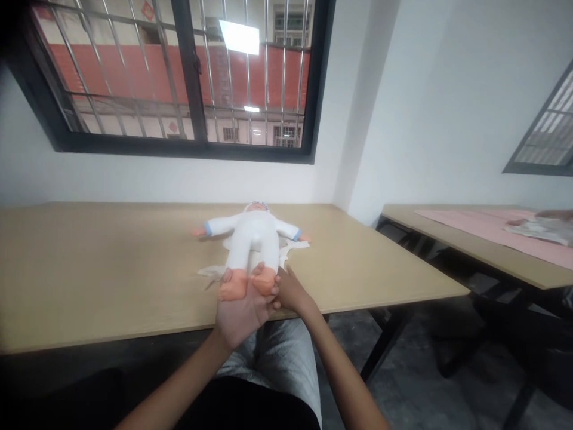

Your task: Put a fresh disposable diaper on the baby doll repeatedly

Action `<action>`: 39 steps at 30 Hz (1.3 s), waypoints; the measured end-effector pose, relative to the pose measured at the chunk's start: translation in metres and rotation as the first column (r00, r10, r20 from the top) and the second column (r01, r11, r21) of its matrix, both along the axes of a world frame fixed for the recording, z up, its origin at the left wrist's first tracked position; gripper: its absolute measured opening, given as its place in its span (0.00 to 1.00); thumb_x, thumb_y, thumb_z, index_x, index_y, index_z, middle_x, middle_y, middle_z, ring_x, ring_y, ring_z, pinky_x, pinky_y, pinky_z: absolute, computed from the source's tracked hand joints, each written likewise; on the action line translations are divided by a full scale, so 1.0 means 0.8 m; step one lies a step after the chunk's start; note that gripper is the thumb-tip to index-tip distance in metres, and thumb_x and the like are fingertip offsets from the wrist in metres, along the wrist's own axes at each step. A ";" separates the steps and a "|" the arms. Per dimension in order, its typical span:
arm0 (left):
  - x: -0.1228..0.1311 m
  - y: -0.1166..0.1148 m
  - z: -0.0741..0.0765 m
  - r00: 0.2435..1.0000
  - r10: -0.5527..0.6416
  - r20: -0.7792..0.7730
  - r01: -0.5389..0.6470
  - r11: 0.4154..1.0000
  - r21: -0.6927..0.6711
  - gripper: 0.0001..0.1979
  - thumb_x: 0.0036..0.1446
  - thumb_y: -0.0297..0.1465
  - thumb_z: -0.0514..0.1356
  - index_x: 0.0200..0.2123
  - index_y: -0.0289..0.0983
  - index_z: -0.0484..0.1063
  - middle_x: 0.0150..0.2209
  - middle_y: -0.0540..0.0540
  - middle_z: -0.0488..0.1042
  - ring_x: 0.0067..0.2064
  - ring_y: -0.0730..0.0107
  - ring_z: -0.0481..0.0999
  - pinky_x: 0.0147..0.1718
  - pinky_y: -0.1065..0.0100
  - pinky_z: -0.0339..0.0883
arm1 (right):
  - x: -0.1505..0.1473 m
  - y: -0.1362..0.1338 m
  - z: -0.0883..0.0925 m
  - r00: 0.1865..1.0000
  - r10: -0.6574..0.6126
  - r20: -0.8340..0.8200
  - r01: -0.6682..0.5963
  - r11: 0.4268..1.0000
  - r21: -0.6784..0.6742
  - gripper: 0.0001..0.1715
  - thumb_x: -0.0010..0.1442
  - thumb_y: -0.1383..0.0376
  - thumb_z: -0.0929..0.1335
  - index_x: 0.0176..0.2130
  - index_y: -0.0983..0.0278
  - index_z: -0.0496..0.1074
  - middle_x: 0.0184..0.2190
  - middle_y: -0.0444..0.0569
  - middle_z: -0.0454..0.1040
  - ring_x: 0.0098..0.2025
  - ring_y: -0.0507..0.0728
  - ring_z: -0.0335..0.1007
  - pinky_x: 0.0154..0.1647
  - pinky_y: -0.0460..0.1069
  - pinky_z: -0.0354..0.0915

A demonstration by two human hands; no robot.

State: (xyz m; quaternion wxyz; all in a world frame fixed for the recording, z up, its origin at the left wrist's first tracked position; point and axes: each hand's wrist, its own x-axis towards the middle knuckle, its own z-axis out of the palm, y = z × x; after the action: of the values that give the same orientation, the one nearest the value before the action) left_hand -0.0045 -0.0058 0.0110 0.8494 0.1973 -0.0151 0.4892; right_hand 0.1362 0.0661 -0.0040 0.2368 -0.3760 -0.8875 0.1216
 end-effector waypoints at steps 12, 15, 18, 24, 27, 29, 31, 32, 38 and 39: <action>-0.006 0.017 0.000 1.000 0.013 0.007 -0.013 1.000 0.016 0.24 0.55 0.49 0.51 0.46 0.39 0.70 0.44 0.39 0.70 0.38 0.60 0.71 0.39 0.58 0.64 | 0.000 0.011 -0.007 0.978 0.033 0.208 -0.041 0.999 0.034 0.32 0.55 0.65 0.65 0.60 0.61 0.60 0.59 0.54 0.61 0.60 0.64 0.53 0.62 0.60 0.45; -0.008 0.013 -0.010 1.000 0.018 0.011 -0.018 1.000 0.007 0.23 0.57 0.47 0.50 0.47 0.38 0.70 0.44 0.38 0.70 0.41 0.59 0.72 0.42 0.56 0.63 | 0.000 0.008 -0.007 0.983 0.012 0.185 -0.018 0.999 0.031 0.28 0.58 0.64 0.63 0.58 0.59 0.62 0.57 0.54 0.63 0.59 0.64 0.56 0.60 0.61 0.47; -0.012 0.005 -0.022 1.000 0.014 0.010 -0.014 0.999 -0.032 0.24 0.58 0.47 0.49 0.49 0.38 0.69 0.49 0.37 0.70 0.49 0.54 0.70 0.47 0.53 0.61 | -0.003 0.001 -0.002 0.992 -0.012 0.128 0.007 0.999 0.038 0.24 0.62 0.65 0.59 0.57 0.60 0.62 0.57 0.54 0.64 0.59 0.62 0.56 0.60 0.61 0.48; -0.039 -0.028 -0.040 0.991 0.001 -0.132 -0.010 0.998 -0.065 0.24 0.58 0.47 0.49 0.50 0.39 0.70 0.55 0.37 0.67 0.56 0.47 0.66 0.50 0.49 0.59 | -0.005 -0.001 -0.001 0.999 -0.012 -0.043 0.018 0.992 0.125 0.23 0.58 0.68 0.62 0.53 0.62 0.67 0.57 0.53 0.64 0.60 0.61 0.56 0.60 0.58 0.53; -0.070 -0.049 -0.034 0.934 -0.011 -0.356 -0.038 0.991 -0.129 0.21 0.59 0.42 0.52 0.47 0.36 0.72 0.52 0.37 0.70 0.50 0.49 0.72 0.49 0.52 0.62 | 0.011 0.007 -0.016 0.972 -0.093 -0.214 0.134 0.974 0.182 0.24 0.53 0.73 0.60 0.49 0.63 0.70 0.55 0.53 0.66 0.61 0.61 0.54 0.62 0.59 0.51; -0.093 -0.060 -0.026 0.860 0.035 -0.509 -0.118 0.984 -0.131 0.18 0.58 0.39 0.54 0.43 0.33 0.74 0.47 0.37 0.73 0.42 0.53 0.76 0.45 0.56 0.65 | 0.027 0.011 -0.026 0.940 -0.129 -0.316 0.184 0.971 0.151 0.26 0.53 0.75 0.58 0.48 0.63 0.71 0.54 0.53 0.67 0.59 0.59 0.57 0.61 0.58 0.53; -0.112 -0.063 -0.018 0.756 0.212 -0.619 -0.277 0.961 -0.009 0.14 0.56 0.39 0.57 0.35 0.34 0.75 0.36 0.41 0.75 0.33 0.60 0.75 0.36 0.60 0.68 | 0.037 0.011 -0.029 0.912 -0.133 -0.388 0.191 0.975 0.114 0.25 0.56 0.74 0.57 0.50 0.62 0.69 0.53 0.52 0.68 0.57 0.57 0.60 0.60 0.58 0.55; -0.118 -0.061 -0.013 0.661 0.349 -0.664 -0.383 0.918 0.101 0.13 0.55 0.40 0.58 0.31 0.35 0.73 0.31 0.45 0.74 0.30 0.64 0.73 0.33 0.63 0.67 | 0.038 0.009 -0.026 0.903 -0.128 -0.409 0.190 0.975 0.114 0.23 0.58 0.71 0.58 0.51 0.62 0.68 0.52 0.52 0.68 0.57 0.57 0.60 0.60 0.58 0.55; -0.096 0.013 0.025 -0.307 0.884 -0.354 -0.102 0.339 0.935 0.10 0.55 0.38 0.57 0.31 0.38 0.72 0.34 0.46 0.72 0.40 0.62 0.70 0.44 0.61 0.63 | -0.020 0.004 0.013 0.943 -0.082 -0.321 0.170 0.952 0.255 0.18 0.58 0.63 0.65 0.49 0.60 0.68 0.54 0.54 0.63 0.59 0.60 0.54 0.61 0.59 0.52; -0.089 0.029 0.030 -0.382 0.899 -0.214 0.108 0.273 0.956 0.09 0.56 0.37 0.56 0.33 0.39 0.74 0.38 0.45 0.72 0.45 0.59 0.68 0.48 0.57 0.61 | -0.032 0.007 0.017 0.962 -0.077 -0.261 0.147 0.954 0.260 0.19 0.56 0.64 0.66 0.49 0.61 0.68 0.55 0.55 0.62 0.61 0.62 0.51 0.61 0.60 0.51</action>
State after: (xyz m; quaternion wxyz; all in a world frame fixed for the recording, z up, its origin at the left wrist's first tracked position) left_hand -0.0753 0.0173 0.0348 0.0574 0.7364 0.4855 0.4676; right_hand 0.1106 0.0715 0.0098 0.4026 -0.3713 -0.8362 0.0286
